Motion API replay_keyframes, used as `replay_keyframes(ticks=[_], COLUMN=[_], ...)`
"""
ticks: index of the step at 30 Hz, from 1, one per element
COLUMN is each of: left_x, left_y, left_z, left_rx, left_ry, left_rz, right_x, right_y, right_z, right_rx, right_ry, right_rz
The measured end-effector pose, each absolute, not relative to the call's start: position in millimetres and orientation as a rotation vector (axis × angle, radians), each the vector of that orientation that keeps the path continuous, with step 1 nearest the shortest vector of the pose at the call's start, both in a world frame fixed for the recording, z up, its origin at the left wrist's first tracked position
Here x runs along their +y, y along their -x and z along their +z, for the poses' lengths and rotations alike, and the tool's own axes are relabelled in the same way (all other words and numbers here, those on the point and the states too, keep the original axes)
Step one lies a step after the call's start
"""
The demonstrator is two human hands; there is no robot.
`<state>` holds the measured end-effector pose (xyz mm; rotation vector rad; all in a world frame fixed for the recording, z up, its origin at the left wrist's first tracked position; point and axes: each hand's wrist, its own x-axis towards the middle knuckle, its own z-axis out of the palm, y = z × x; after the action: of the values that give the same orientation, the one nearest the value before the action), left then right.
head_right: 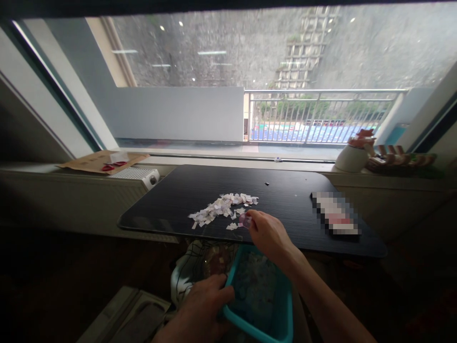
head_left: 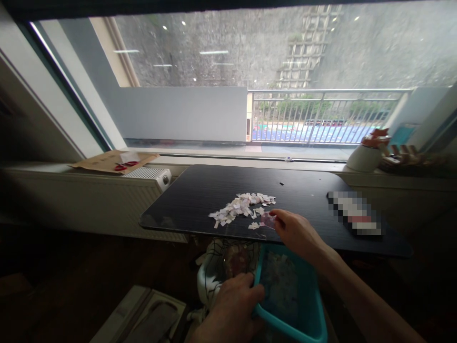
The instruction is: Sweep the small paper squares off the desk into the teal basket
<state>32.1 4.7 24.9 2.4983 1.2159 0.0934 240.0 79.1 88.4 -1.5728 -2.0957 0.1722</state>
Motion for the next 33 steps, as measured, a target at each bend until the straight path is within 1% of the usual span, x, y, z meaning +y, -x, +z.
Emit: replay_keyframes(ticks=[5, 10, 15, 20, 26, 29, 33], left_x=[4.2, 3.4, 3.4, 4.0, 3.7, 4.2, 4.0], left_y=[-33.1, -32.4, -32.8, -33.0, -31.2, -32.3, -32.2], left_z=[26.5, 24.5, 25.6, 24.4, 19.4, 20.8, 22.5], left_rx=[1.208, 1.226, 1.216, 1.216, 1.224, 1.226, 1.211], left_ry=[-2.503, -2.499, -2.505, -2.52, -2.516, -2.512, -2.496], left_rz=[0.069, 0.112, 0.111, 0.107, 0.15, 0.115, 0.154], right_x=[78.0, 77.2, 75.1, 76.2, 74.1, 72.0, 71.5], right_y=[-241.1, -236.5, -239.2, -232.6, -233.2, -234.1, -235.5], right_z=[89.8, 89.3, 91.3, 92.4, 97.1, 100.0, 101.9], right_rx=[-2.095, -2.134, -2.124, -2.127, -2.163, -2.158, -2.163], right_ry=[1.635, 1.549, 1.594, 1.546, 1.67, 1.653, 1.697], right_rz=[0.128, 0.174, 0.152, 0.174, 0.156, 0.177, 0.19])
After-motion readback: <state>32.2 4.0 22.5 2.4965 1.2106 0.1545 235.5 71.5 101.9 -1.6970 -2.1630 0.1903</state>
